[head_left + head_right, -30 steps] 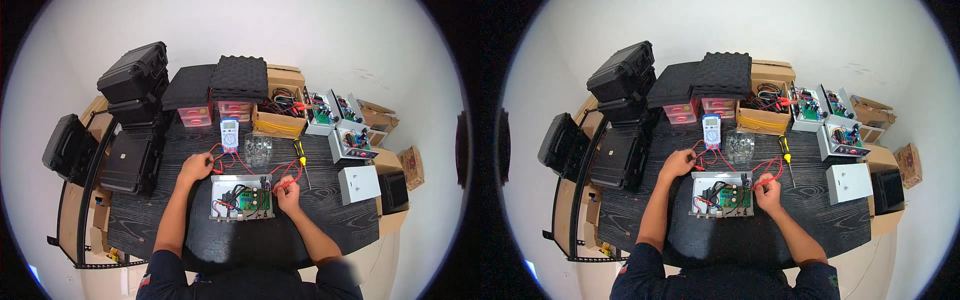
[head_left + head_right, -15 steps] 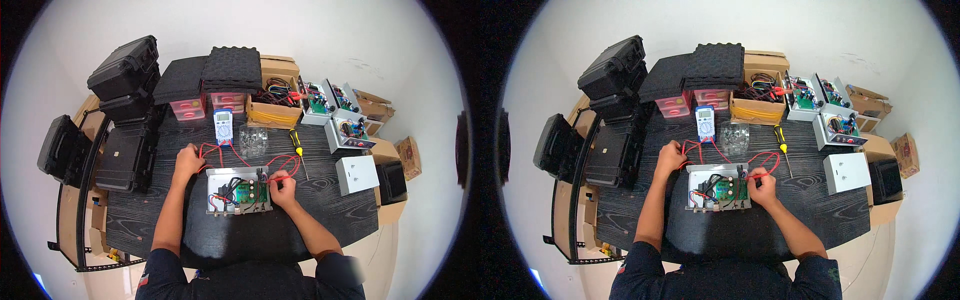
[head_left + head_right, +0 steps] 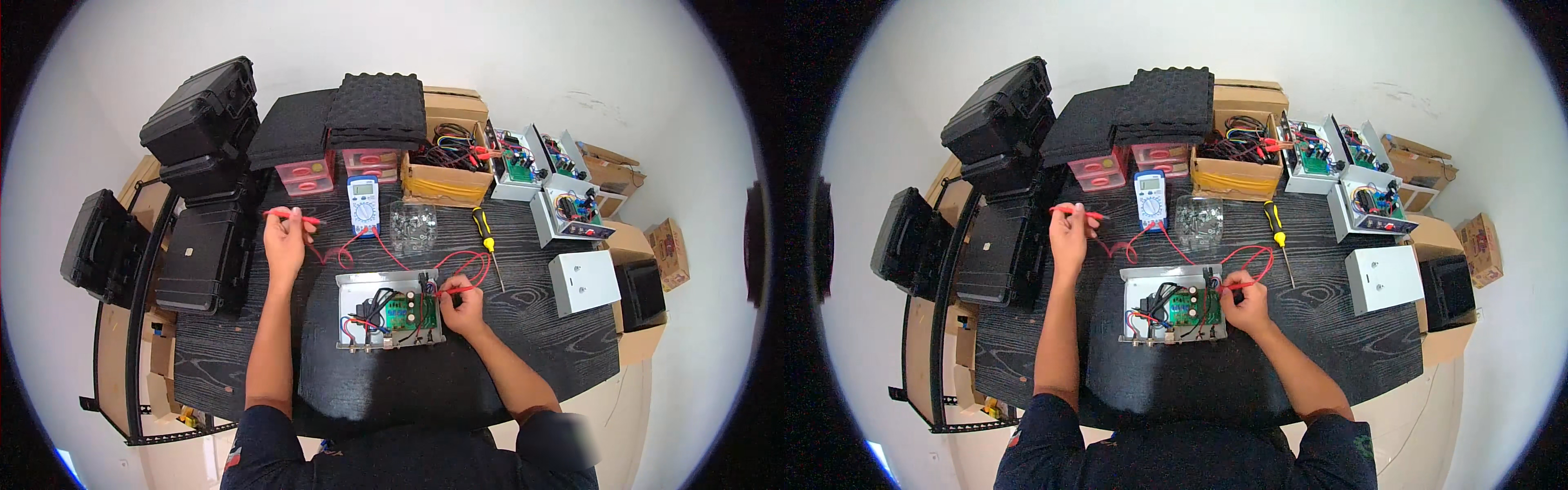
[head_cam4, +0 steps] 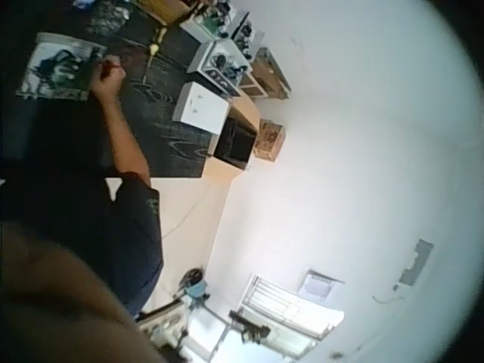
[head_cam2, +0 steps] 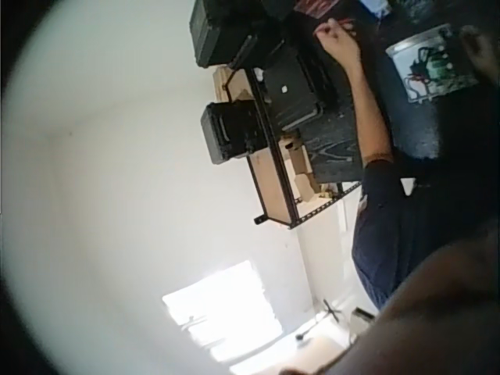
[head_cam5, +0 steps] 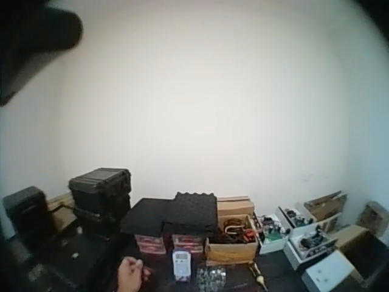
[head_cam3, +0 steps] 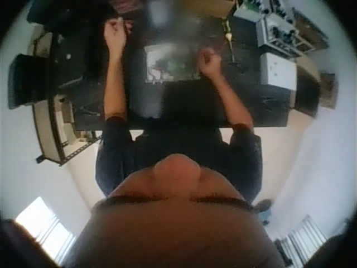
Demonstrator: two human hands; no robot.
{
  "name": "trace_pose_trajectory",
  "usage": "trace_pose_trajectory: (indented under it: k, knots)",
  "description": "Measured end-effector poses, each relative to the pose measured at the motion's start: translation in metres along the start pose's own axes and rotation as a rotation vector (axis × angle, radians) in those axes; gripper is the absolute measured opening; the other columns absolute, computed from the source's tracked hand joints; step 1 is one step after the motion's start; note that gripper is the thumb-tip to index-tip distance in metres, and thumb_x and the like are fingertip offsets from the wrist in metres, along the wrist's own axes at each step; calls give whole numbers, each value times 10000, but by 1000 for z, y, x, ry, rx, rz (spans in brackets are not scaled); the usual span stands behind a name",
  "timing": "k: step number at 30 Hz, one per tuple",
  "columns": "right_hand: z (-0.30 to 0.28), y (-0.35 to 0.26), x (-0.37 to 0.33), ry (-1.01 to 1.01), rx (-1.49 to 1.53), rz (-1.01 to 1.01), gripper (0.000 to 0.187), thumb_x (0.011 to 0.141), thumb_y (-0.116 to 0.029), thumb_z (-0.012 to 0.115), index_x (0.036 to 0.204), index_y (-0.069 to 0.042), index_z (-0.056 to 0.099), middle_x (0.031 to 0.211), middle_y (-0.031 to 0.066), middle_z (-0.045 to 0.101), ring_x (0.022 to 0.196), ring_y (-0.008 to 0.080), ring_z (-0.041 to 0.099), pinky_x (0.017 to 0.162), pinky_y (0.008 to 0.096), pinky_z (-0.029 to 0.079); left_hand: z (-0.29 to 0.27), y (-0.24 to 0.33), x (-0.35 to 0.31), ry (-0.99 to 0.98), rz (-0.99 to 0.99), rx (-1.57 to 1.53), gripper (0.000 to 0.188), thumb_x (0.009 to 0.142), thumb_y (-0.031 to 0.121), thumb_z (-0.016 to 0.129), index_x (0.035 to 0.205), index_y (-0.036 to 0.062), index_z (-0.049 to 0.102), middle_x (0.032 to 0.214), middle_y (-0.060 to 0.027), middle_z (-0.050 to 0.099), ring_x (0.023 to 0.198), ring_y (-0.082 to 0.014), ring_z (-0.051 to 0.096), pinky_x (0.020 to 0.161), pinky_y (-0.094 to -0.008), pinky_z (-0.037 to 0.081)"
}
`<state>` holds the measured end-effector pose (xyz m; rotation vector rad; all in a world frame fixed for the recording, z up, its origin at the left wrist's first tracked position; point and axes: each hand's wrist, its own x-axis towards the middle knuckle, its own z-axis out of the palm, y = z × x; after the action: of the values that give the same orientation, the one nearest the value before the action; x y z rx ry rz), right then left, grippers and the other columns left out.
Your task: The person works on a small electronic device with a green circuit board inside a metal casing. They use a yellow screwdriver to tighten screws on the casing and a multimeter to test electrical connections on the board. The person handles wires and components within the device throughout the process.
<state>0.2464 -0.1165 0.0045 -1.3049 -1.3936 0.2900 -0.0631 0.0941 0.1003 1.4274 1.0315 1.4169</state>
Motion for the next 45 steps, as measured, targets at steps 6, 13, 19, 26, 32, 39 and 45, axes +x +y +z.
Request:
trace_pose_trajectory:
  k: [6,13,19,26,32,39,45]
  knots:
    - [0,-3,0,-20,-10,-2,110,875,-3,691,966,-38,642,819,88,712,729,179,713,678,327,551,16,10,-8,72,-56,-385,278,1128,324,568,1177,53,607,993,-92,756,824,-138,714,730,-261,556]
    - [1,0,-1,-40,-27,30,125,869,-16,710,971,-41,643,812,83,708,692,168,712,647,313,550,37,36,-51,-612,-82,72,208,1049,169,682,1036,-32,736,944,-65,787,881,-93,700,793,-277,556]
    - [4,1,-3,-58,-1,81,121,871,-25,716,966,-47,645,765,64,683,645,146,689,607,304,539,52,48,-64,-979,250,399,147,880,92,816,998,21,766,991,-123,779,929,-268,752,866,-376,570]
    - [5,0,-1,-44,-38,65,104,879,-29,708,959,-54,645,742,59,674,617,136,678,588,302,534,59,40,-68,-1021,250,457,172,869,130,831,998,31,773,1042,-133,780,990,-303,752,892,-399,573]
    - [3,-4,2,-64,-37,95,100,882,-33,706,957,-42,640,758,79,689,640,163,702,614,322,553,62,42,-70,-1007,338,571,216,865,207,840,1025,70,794,1133,-140,776,1090,-341,732,960,-440,568]
    - [2,-6,3,-81,-58,89,107,879,-28,700,962,-32,634,773,86,692,661,180,712,637,334,561,61,40,-71,-992,377,590,202,873,213,822,1034,91,807,1156,-131,780,1095,-335,731,964,-441,570]
    - [2,-5,3,-85,-71,81,113,872,-23,692,967,-41,634,792,93,699,666,204,716,638,345,560,62,39,-74,-980,419,642,192,880,221,807,1034,107,812,1154,-128,782,1116,-329,729,973,-442,571]
